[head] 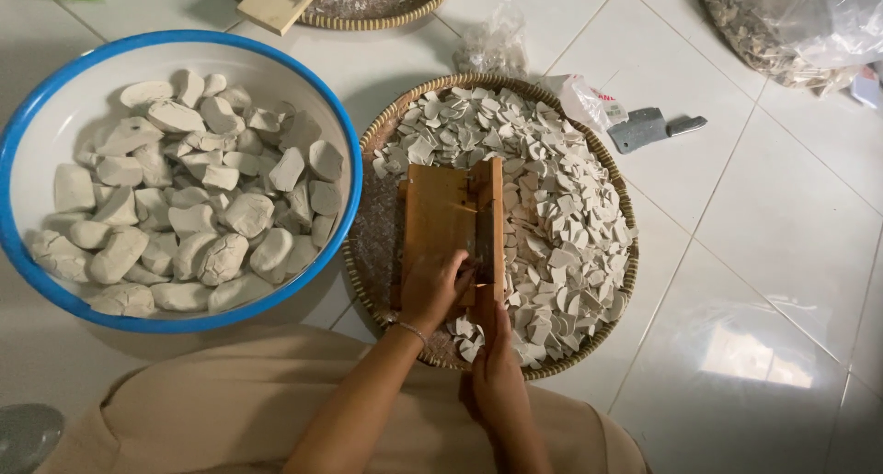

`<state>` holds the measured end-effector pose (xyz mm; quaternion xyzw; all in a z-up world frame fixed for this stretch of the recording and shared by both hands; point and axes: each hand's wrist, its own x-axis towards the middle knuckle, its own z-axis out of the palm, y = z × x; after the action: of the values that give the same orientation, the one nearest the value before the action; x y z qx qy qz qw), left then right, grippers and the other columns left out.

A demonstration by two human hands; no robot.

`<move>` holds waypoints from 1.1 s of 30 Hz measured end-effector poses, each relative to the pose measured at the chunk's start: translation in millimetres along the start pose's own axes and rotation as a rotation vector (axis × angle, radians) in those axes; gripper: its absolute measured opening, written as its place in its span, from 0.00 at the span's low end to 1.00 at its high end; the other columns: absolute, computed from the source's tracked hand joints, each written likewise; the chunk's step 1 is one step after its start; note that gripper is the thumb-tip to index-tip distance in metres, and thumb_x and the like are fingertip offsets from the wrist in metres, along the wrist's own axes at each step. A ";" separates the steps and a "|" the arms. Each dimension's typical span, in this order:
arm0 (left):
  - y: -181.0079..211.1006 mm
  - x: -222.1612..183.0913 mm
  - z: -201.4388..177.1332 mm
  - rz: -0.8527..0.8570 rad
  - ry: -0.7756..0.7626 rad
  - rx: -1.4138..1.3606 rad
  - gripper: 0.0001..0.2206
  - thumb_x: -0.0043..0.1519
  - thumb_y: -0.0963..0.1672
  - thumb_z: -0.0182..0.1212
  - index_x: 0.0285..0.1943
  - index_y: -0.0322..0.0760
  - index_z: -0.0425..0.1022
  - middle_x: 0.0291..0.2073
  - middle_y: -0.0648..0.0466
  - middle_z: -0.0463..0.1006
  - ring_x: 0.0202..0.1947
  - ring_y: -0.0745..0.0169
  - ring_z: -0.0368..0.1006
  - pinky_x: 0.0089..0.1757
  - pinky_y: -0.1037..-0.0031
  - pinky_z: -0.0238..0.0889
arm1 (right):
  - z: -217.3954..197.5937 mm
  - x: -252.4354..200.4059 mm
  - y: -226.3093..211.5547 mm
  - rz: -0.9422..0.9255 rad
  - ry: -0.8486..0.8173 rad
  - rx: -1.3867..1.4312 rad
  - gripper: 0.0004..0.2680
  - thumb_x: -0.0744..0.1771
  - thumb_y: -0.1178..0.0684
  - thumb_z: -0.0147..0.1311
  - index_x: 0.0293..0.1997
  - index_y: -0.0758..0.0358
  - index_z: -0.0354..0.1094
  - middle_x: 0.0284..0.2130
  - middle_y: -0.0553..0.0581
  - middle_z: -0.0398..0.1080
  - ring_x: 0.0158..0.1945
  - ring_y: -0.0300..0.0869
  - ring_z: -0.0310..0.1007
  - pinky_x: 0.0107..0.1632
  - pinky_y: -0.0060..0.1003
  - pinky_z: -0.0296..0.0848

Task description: Slicing chunks of white food material into thin pieces using a manual wooden slicer on a production floor.

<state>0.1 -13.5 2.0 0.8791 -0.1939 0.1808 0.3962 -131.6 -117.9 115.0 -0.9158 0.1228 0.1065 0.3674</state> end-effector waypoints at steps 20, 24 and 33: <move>13.4 15.9 -17.1 0.004 -0.079 0.073 0.22 0.66 0.38 0.54 0.71 0.36 0.64 0.62 0.46 0.74 0.63 0.48 0.69 0.56 0.57 0.66 | -2.5 -2.0 -2.2 -0.045 0.025 0.011 0.27 0.66 0.62 0.37 0.75 0.58 0.29 0.55 0.73 0.67 0.36 0.57 0.76 0.37 0.50 0.76; 21.5 23.3 -29.4 0.023 -0.009 0.032 0.13 0.61 0.35 0.61 0.54 0.30 0.79 0.43 0.44 0.84 0.41 0.48 0.81 0.42 0.60 0.78 | -5.3 -2.5 -9.7 0.073 -0.012 -0.012 0.28 0.67 0.60 0.37 0.76 0.55 0.28 0.42 0.68 0.74 0.28 0.54 0.72 0.30 0.46 0.70; 31.3 22.6 -46.5 -0.140 0.168 -0.290 0.12 0.68 0.42 0.56 0.59 0.36 0.76 0.44 0.50 0.83 0.42 0.57 0.80 0.41 0.71 0.76 | -10.8 -6.0 -13.8 0.037 -0.014 0.074 0.29 0.66 0.60 0.39 0.76 0.53 0.28 0.46 0.68 0.73 0.29 0.53 0.72 0.32 0.47 0.69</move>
<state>-3.3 -1.5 61.1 0.8059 -0.1225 0.1955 0.5452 -131.9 -114.8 133.2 -0.8983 0.1408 0.1152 0.3999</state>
